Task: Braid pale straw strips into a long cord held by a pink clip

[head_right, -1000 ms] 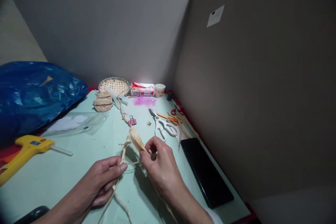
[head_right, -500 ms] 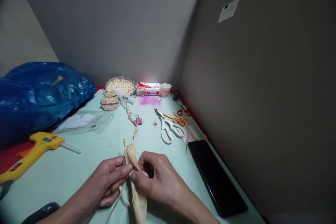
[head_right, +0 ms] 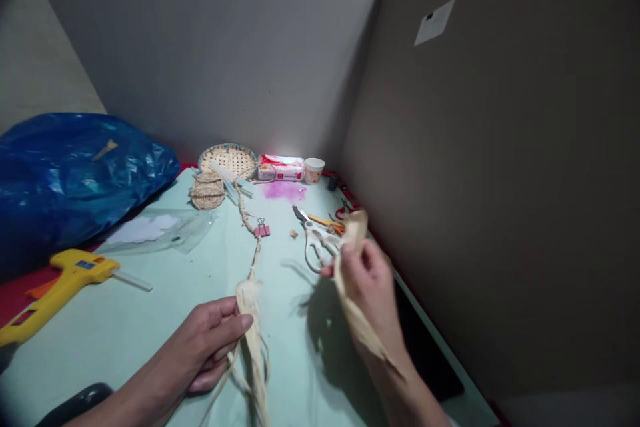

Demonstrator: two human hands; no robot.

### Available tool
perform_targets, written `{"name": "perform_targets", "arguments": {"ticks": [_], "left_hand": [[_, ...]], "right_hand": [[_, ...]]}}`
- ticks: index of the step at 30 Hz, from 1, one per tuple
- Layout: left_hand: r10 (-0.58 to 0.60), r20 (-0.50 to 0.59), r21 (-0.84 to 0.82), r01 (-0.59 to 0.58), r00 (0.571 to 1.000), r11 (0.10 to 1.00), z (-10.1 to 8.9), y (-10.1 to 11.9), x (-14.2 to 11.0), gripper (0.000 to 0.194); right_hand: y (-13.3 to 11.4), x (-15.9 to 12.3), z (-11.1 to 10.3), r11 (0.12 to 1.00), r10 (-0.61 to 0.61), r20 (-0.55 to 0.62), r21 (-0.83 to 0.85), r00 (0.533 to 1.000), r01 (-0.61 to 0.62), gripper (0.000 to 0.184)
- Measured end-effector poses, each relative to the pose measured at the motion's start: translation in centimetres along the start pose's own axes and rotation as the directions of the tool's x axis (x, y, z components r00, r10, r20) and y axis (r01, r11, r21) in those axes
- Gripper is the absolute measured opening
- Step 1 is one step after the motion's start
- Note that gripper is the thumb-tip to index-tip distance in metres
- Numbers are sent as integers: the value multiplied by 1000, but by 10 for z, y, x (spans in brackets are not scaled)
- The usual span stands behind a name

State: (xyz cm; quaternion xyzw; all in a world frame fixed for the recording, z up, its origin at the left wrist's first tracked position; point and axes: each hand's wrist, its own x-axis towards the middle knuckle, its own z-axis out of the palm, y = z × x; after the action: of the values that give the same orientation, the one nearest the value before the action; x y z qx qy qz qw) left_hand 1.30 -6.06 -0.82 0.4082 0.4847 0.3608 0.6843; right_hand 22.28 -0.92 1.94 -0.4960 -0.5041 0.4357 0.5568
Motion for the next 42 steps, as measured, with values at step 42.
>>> {"name": "perform_targets", "arguments": {"ticks": [42], "left_hand": [[-48,-35,-46,46,998,998,2,7,-5,33]], "right_hand": [[13,-15,39,937,349,689,-249,635,-244,32]]}}
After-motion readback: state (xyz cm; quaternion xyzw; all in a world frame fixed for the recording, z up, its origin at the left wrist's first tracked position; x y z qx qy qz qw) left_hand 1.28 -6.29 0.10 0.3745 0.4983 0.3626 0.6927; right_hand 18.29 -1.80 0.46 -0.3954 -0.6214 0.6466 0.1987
